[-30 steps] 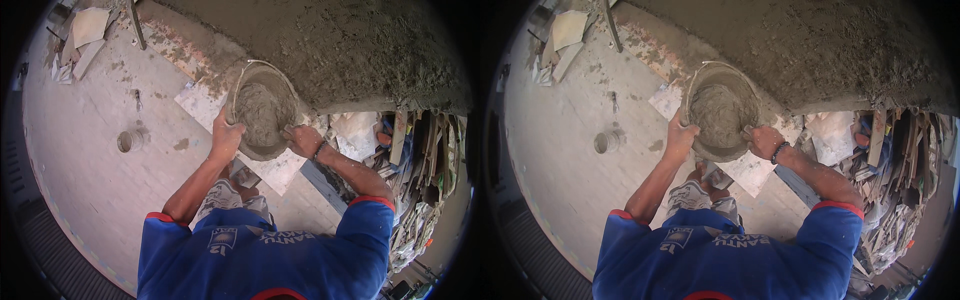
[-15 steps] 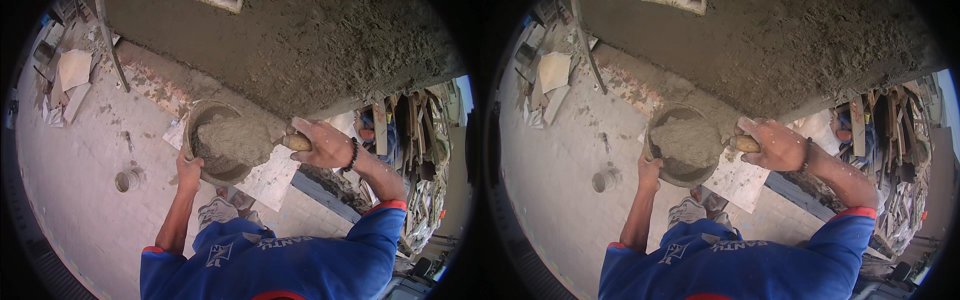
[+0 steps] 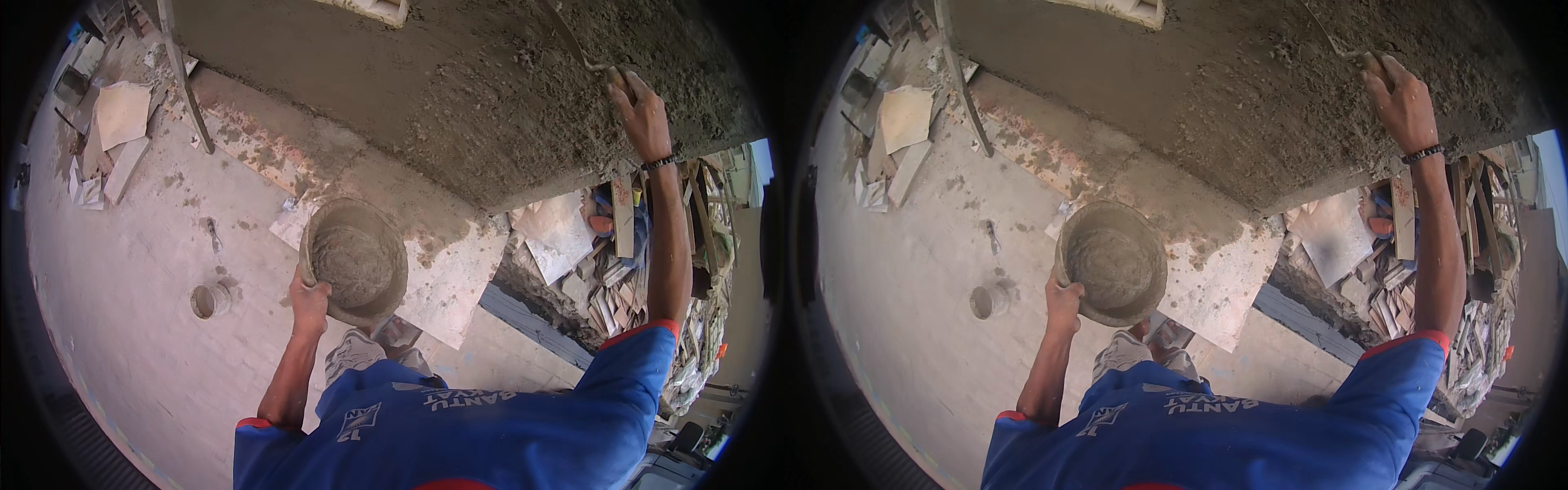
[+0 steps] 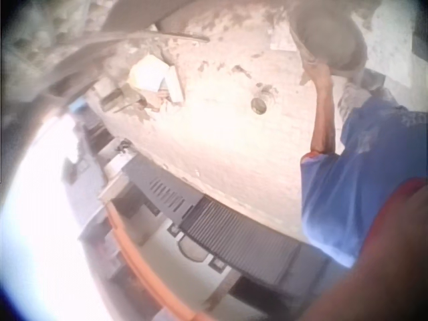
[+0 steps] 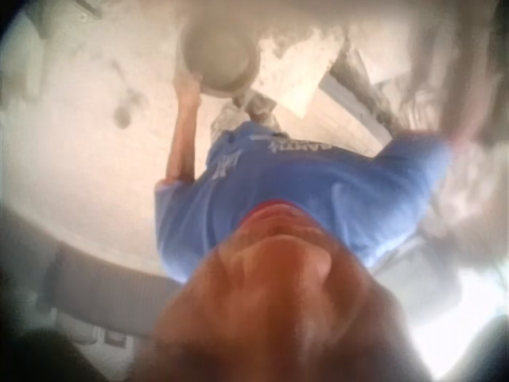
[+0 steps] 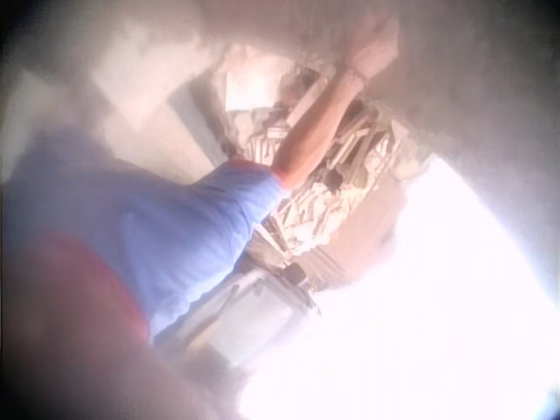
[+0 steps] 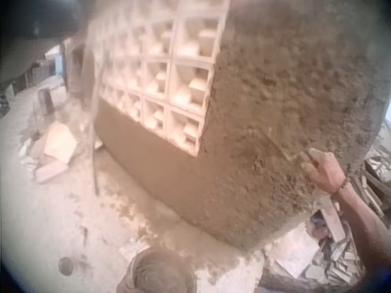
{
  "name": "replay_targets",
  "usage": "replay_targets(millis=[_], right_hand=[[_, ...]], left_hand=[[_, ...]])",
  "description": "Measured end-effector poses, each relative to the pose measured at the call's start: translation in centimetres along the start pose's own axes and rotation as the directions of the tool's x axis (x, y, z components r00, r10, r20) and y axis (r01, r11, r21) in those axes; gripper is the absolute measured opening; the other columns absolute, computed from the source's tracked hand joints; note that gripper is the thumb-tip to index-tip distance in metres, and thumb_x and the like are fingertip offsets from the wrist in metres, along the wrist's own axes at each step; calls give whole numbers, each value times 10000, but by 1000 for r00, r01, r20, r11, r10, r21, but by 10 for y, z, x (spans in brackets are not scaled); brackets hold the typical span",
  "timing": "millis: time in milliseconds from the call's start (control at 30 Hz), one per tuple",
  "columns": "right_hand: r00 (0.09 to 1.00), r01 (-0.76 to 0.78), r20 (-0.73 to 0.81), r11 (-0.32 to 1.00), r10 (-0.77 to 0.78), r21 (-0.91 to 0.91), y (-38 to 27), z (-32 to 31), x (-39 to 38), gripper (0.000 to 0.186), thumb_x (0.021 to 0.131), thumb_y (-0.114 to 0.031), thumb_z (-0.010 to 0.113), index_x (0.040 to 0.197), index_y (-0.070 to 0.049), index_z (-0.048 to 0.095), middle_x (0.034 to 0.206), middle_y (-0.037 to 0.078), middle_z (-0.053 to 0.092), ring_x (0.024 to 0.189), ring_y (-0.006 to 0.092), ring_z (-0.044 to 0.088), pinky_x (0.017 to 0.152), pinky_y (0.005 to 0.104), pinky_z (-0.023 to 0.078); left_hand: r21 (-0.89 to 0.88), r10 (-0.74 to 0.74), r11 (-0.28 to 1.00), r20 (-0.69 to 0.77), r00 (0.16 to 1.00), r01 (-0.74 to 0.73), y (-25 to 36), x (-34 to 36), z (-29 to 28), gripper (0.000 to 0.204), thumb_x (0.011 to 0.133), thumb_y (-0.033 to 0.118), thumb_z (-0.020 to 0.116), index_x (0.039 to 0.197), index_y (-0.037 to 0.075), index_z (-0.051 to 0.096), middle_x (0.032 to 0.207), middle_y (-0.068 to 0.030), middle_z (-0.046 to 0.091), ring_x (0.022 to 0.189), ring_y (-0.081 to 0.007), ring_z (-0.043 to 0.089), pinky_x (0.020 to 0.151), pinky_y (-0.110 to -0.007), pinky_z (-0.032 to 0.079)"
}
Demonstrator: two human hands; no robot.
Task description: The person mixes cement in a bucket using a trowel and then applies the mixture to a vertical wall. They scoop the cement from the bucket and spread it onto the wall surface, smoothing it out with the tool.
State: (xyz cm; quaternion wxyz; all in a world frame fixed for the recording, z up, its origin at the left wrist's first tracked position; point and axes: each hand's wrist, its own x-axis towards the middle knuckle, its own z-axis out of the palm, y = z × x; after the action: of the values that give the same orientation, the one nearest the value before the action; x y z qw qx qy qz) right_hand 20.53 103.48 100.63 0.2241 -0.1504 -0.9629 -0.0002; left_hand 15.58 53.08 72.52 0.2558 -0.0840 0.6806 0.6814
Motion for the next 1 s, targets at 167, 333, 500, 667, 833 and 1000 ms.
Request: replay_targets(millis=[167,333,500,667,833,1000], right_hand=[[875,17,469,977,-117,211,-65,27,-77,260,833,-167,611,1058,-43,574,805,200,635,709,336,648,666,431,515],[787,291,585,954,-199,-67,-132,61,-148,280,817,-113,581,1089,-52,606,838,219,632,844,384,661,668,445,538],[778,330,617,911,-114,-248,-147,89,-184,254,838,-72,546,1076,-31,623,853,205,639,842,360,656,644,407,538],[519,-163,854,985,46,47,-139,102,-237,327,797,-158,593,1089,-11,592,809,260,658,834,412,661,746,495,532],[656,-341,750,919,82,198,-134,95,-264,354,782,-216,641,1095,-61,590,820,222,666,805,422,650,719,498,530],[695,-356,702,922,153,151,-118,71,-266,379,784,-234,646,1130,-95,584,798,237,656,763,428,641,686,500,519]], left_hand=[[-57,2,998,110,994,5,11,8,30,615,685,-134,457,1290,-39,505,1100,-91,611,960,-170,579,859,-257,451],[-7,77,997,246,966,-78,30,11,65,598,697,-116,464,1288,-37,499,1105,-101,610,964,-173,584,868,-265,454],[-6,31,999,413,910,-31,59,9,102,586,702,-92,473,1285,-41,496,1070,-98,620,963,-159,579,860,-266,456],[-67,58,997,544,837,-26,71,3,132,601,701,-68,486,1301,-35,491,1066,-89,621,919,-139,576,829,-255,459],[-12,24,1000,570,821,-21,73,4,140,580,683,-102,472,1259,-46,508,1055,-93,619,891,-142,592,781,-256,472],[-39,14,999,543,839,9,79,-1,141,587,680,-98,484,1264,-46,510,1039,-83,617,864,-144,582,756,-250,467]])
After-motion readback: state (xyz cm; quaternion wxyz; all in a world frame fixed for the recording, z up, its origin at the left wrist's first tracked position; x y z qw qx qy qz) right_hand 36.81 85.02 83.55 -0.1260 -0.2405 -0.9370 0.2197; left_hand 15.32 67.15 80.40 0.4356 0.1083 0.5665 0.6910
